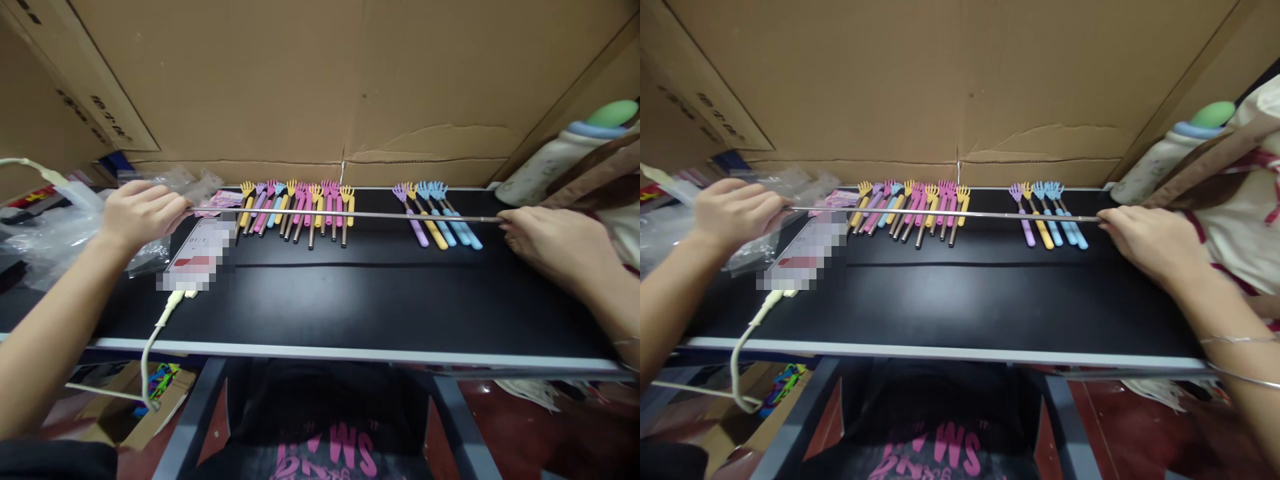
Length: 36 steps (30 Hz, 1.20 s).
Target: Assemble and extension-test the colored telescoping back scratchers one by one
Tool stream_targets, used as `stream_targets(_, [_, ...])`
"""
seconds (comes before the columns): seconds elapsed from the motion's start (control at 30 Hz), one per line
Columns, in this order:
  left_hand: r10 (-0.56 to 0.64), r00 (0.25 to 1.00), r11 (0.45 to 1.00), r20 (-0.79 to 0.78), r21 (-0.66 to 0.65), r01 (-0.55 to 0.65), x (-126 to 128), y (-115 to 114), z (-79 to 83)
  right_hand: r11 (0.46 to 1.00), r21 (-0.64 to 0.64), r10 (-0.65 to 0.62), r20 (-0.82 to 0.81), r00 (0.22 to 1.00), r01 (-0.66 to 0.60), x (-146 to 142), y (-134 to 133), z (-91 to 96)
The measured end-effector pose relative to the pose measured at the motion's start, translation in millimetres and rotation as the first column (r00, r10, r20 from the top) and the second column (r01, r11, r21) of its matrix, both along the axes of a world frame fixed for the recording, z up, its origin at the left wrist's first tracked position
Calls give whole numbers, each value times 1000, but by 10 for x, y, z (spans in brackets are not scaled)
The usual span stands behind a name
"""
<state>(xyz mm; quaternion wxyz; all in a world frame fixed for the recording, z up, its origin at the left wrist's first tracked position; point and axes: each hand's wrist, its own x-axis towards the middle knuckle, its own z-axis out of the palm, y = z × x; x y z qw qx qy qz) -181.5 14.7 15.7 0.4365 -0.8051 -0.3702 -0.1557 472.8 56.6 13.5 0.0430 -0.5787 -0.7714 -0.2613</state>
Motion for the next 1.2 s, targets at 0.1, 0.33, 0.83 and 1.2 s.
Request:
stream_targets(0.1, [-43,996,997,-77,59,48,91,46,7,1000,-5,20,16,1000,-20,-81,66,-7])
stream_targets(0.33, [-148,968,989,-202,-30,144,886,135,89,913,18,406,17,914,-407,-881,66,-100])
stream_targets(0.83, [-192,977,976,-95,-121,180,1715,-88,70,864,162,488,-25,873,-478,-1525,-368,-85])
stream_targets(1.2, [-243,970,953,-9,-189,237,2192,-186,-67,813,173,564,5,826,-557,-2110,-603,-183])
